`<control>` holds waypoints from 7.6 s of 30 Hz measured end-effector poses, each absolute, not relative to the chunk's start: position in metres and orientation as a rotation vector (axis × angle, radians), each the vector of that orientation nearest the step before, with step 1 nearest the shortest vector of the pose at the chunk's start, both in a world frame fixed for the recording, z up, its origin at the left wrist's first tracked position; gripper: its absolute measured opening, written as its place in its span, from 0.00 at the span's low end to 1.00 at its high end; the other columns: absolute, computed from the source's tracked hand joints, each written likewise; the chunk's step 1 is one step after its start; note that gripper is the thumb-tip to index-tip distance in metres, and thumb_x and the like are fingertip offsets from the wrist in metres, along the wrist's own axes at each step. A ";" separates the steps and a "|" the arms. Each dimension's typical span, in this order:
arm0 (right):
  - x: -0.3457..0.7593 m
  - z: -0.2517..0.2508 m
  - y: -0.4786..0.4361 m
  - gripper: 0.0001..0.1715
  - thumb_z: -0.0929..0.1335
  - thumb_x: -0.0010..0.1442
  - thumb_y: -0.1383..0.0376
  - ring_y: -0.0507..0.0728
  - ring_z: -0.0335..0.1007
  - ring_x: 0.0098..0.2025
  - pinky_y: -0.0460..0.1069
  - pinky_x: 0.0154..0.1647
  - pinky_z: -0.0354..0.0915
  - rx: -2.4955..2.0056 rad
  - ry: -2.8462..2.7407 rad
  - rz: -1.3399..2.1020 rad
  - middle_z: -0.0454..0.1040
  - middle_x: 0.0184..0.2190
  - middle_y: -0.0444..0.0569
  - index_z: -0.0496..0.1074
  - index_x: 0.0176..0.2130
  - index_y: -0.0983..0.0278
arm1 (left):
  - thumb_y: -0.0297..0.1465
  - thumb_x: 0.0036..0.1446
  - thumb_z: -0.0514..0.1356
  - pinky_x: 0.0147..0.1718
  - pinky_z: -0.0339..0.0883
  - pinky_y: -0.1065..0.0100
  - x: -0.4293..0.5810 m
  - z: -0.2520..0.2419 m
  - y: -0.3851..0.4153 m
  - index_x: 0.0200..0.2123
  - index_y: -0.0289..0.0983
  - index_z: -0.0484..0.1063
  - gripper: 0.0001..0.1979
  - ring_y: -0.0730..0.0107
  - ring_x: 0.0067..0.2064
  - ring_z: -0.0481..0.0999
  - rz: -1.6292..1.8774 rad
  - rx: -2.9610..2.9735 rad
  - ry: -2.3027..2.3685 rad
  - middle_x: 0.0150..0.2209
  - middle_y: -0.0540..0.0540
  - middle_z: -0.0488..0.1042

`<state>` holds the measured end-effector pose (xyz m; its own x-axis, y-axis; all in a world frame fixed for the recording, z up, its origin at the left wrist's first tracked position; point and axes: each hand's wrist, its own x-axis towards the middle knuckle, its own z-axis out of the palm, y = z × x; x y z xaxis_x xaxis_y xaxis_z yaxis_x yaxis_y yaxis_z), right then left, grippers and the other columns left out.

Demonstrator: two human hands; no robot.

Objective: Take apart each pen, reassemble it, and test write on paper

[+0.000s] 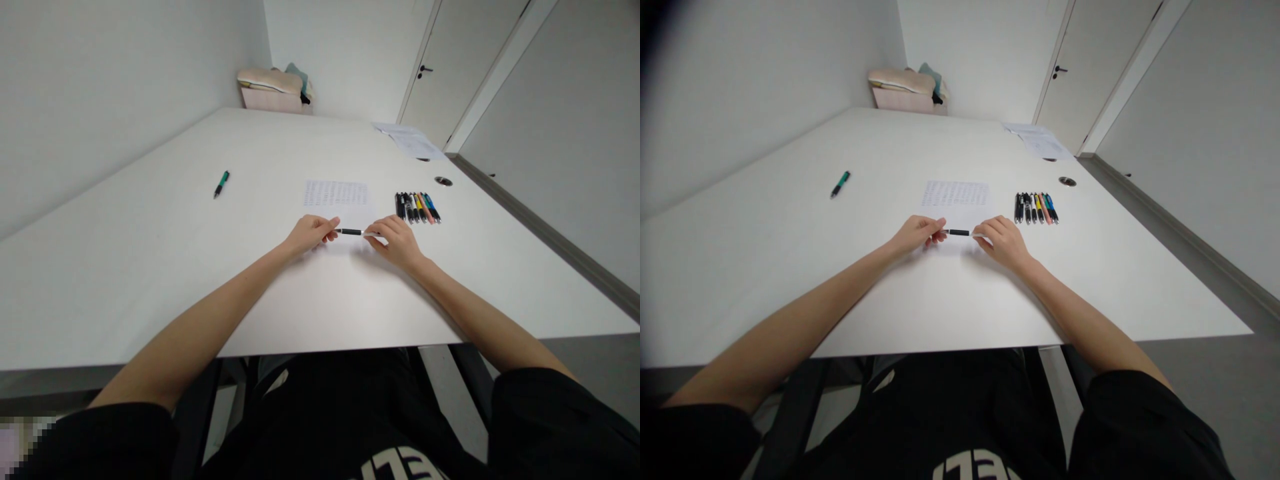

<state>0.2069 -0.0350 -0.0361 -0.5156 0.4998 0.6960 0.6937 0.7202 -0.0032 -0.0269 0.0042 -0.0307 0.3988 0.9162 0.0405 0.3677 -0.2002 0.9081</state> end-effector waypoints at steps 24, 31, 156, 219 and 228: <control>0.206 -0.038 -0.037 0.14 0.61 0.62 0.61 0.53 0.67 0.28 0.49 0.32 0.57 -1.099 -2.295 -0.380 0.75 0.26 0.48 0.72 0.35 0.64 | 0.35 0.46 0.62 0.31 0.65 0.71 -0.027 -0.026 -0.002 0.31 0.33 0.74 0.11 0.73 0.32 0.71 0.889 1.937 1.018 0.30 0.46 0.75; 0.206 -0.037 -0.036 0.10 0.62 0.60 0.62 0.53 0.67 0.30 0.49 0.33 0.58 -1.038 -2.269 -0.318 0.75 0.29 0.48 0.71 0.36 0.63 | 0.38 0.46 0.62 0.30 0.65 0.72 -0.027 -0.027 -0.001 0.34 0.34 0.73 0.15 0.74 0.32 0.71 0.914 1.926 1.029 0.34 0.45 0.74; 0.192 0.006 0.000 0.16 0.55 0.52 0.64 0.47 0.37 0.12 0.44 0.11 0.46 -0.430 -0.351 1.321 0.41 0.10 0.37 0.44 0.16 0.62 | 0.35 0.61 0.50 0.38 0.69 0.67 0.006 -0.032 -0.023 0.33 0.28 0.75 0.18 0.65 0.38 0.75 0.791 0.593 0.691 0.38 0.34 0.76; 0.194 0.003 0.000 0.15 0.54 0.52 0.64 0.46 0.37 0.11 0.44 0.12 0.44 -0.369 -0.284 1.370 0.40 0.10 0.36 0.43 0.18 0.62 | 0.35 0.61 0.50 0.37 0.69 0.68 0.006 -0.034 -0.022 0.31 0.29 0.75 0.18 0.67 0.36 0.75 0.802 0.596 0.688 0.35 0.36 0.76; 0.193 0.005 -0.001 0.15 0.54 0.52 0.64 0.46 0.36 0.11 0.44 0.12 0.44 -0.375 -0.281 1.366 0.40 0.10 0.36 0.43 0.18 0.62 | 0.35 0.61 0.50 0.37 0.69 0.68 0.006 -0.035 -0.022 0.32 0.28 0.75 0.18 0.68 0.36 0.75 0.799 0.602 0.684 0.35 0.37 0.76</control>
